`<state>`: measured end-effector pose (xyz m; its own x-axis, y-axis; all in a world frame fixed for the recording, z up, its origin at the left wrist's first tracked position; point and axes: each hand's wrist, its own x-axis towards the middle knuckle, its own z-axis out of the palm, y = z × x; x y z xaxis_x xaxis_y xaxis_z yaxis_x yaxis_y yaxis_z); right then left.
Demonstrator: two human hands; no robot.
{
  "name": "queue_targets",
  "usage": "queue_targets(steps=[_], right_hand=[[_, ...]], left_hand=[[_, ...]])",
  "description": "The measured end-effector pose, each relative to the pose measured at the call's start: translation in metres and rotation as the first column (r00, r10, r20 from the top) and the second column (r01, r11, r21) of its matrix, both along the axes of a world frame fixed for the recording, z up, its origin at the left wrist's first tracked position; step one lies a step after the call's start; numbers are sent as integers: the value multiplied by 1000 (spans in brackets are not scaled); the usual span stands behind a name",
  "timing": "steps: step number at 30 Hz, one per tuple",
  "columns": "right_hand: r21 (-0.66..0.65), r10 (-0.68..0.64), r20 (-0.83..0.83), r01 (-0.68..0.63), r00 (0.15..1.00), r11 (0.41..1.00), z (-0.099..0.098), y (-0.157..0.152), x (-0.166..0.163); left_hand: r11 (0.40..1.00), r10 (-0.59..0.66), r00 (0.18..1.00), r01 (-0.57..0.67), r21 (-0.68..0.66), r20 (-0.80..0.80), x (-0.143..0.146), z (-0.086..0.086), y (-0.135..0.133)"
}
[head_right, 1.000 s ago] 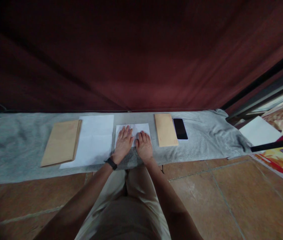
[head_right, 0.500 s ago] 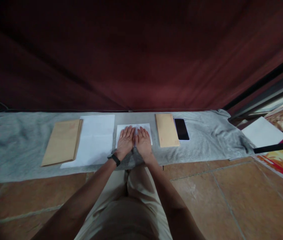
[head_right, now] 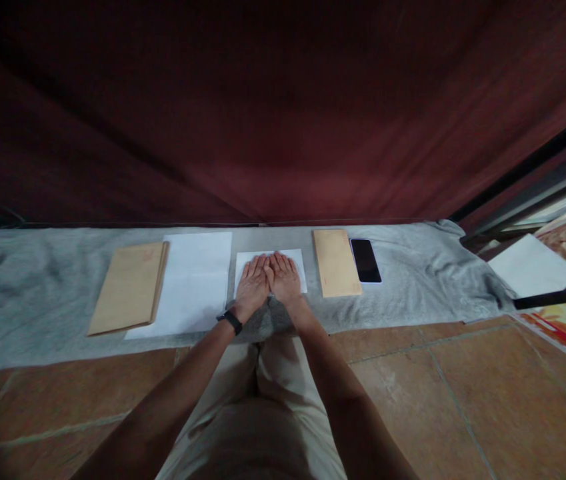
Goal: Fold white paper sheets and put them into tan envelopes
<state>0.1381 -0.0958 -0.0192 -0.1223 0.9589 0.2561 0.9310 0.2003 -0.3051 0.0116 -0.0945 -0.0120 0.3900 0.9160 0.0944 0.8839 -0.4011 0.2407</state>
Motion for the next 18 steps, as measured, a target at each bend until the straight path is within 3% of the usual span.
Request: queue_targets(steps=[8,15,18], right_hand=[[29,-47,53,46,997,999,-7,-11,25],[46,-111,52,109,992,993,-11,-16,28],[44,-107,52,105,993,994,-10,-17,28]], left_hand=[[996,83,996,-83,16,29,-3,2,-1],[965,262,965,-262,7,12,-10,2,2],[962,271,962,-272,12,33,-5,3,1]])
